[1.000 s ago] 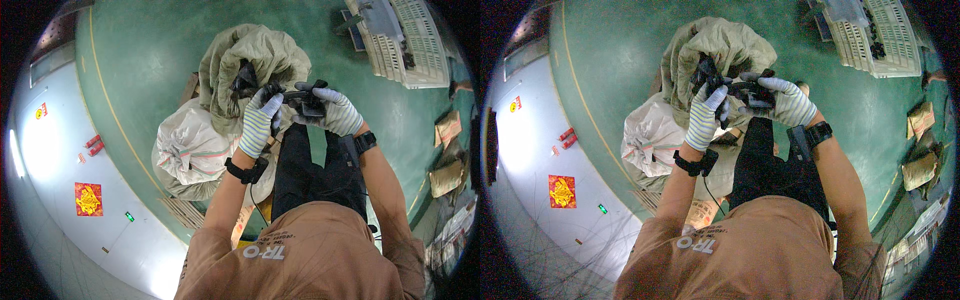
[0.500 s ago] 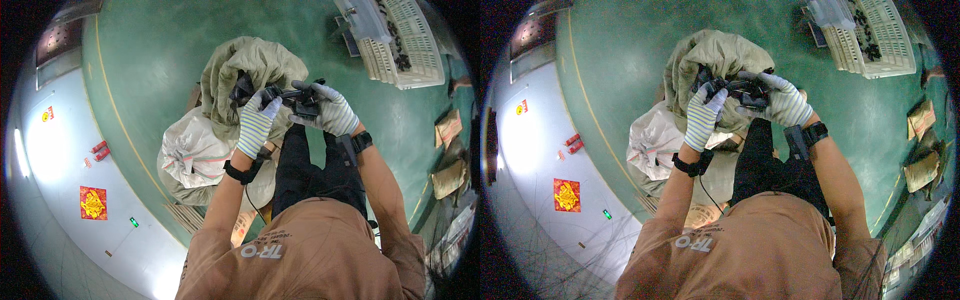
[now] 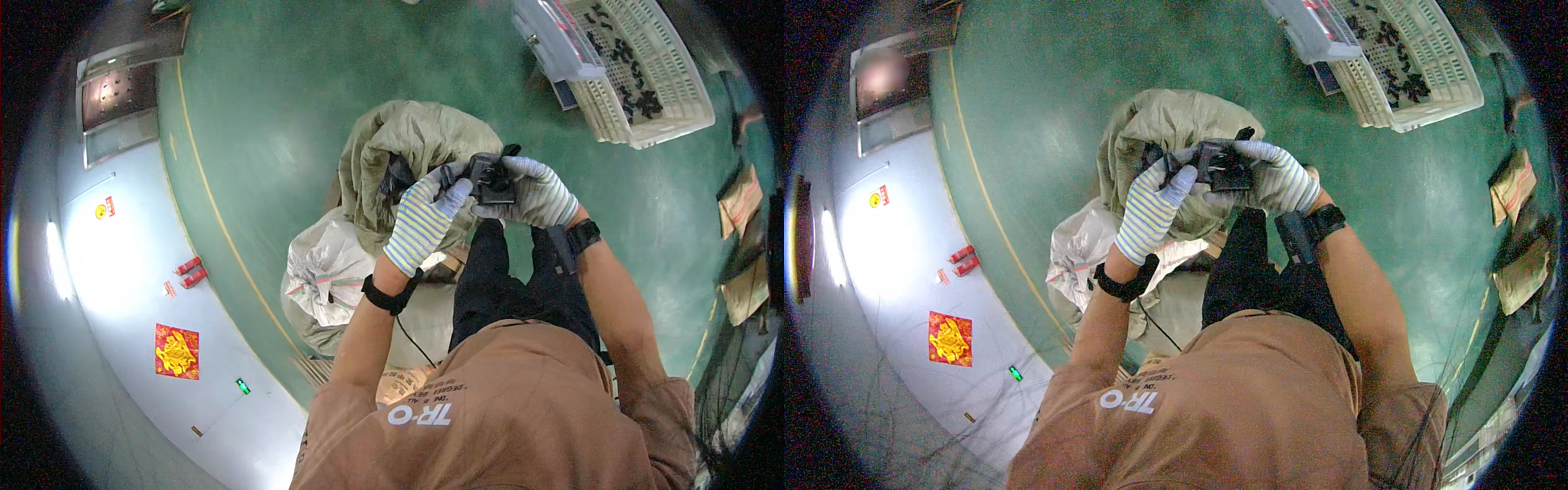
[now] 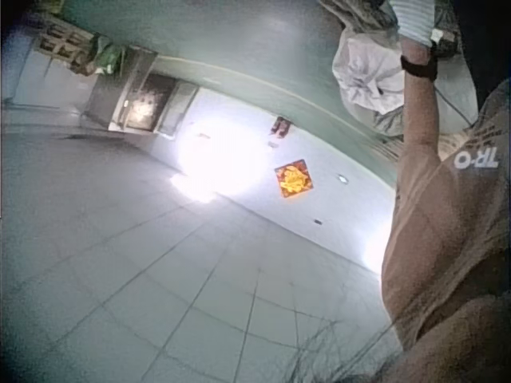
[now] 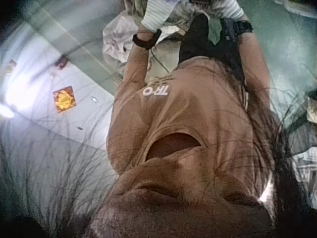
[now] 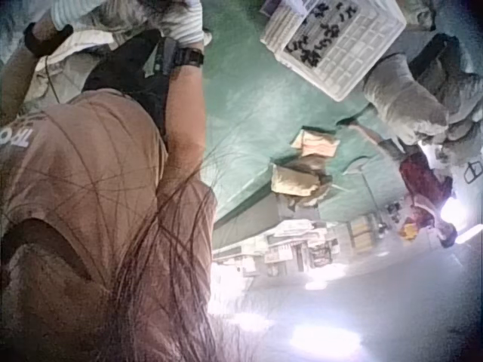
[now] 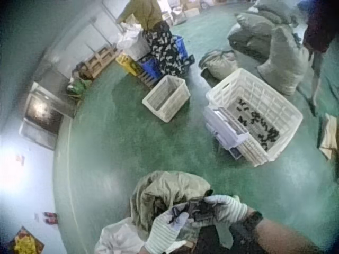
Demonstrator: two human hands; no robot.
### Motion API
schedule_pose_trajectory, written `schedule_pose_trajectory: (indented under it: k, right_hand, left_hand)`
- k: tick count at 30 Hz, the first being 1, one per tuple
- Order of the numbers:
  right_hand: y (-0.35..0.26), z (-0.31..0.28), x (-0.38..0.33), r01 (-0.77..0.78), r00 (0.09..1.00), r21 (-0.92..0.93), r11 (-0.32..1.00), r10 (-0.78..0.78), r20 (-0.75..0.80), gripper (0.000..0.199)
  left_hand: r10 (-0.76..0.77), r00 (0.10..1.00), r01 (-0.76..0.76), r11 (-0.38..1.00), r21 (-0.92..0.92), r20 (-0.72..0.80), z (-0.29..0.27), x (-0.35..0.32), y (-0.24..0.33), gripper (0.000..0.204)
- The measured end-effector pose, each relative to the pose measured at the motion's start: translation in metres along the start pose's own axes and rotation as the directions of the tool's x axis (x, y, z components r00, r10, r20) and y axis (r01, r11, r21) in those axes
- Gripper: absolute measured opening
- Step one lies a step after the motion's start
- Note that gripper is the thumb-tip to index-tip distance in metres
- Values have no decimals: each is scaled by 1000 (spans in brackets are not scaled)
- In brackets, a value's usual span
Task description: The recorder weighs small plastic components by taking them out of large bags and placing them on a digital scale in a basket.
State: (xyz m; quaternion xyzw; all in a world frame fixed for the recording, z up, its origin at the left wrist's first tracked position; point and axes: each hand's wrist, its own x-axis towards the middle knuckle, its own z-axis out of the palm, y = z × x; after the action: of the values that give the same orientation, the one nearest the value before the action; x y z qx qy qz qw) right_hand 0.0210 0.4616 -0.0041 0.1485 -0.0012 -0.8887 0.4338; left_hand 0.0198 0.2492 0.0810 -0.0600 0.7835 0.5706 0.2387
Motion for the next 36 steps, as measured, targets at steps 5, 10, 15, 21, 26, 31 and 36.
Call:
schedule_pose_trajectory:
  k: [5,10,15,21,26,31,36]
  right_hand:
    - [-13,3,-23,3,997,27,1000,-5,72,53]
    - [-27,0,-62,149,986,75,986,-154,64,52]
    - [-60,-7,-111,474,879,59,878,-469,-88,52]
    - [-176,-40,-191,695,679,-133,707,-706,-202,47]
    - [-237,-96,-217,800,595,307,515,-615,-517,47]
    - [-120,-92,-158,275,713,-424,863,-478,-512,54]
    - [6,-46,-62,-20,956,-597,802,-160,-247,70]
  left_hand:
    - [-124,990,128,990,-53,66,14,-4,37,33]
    - [-158,969,194,963,-185,189,36,-1,68,38]
    - [-213,960,271,877,-396,184,65,13,82,46]
    - [-270,942,330,855,-401,199,89,18,69,52]
    - [-327,922,381,856,-348,205,93,16,44,53]
    - [-328,924,381,828,-411,196,86,13,-1,45]
    - [27,978,-132,844,520,205,91,13,-54,32]
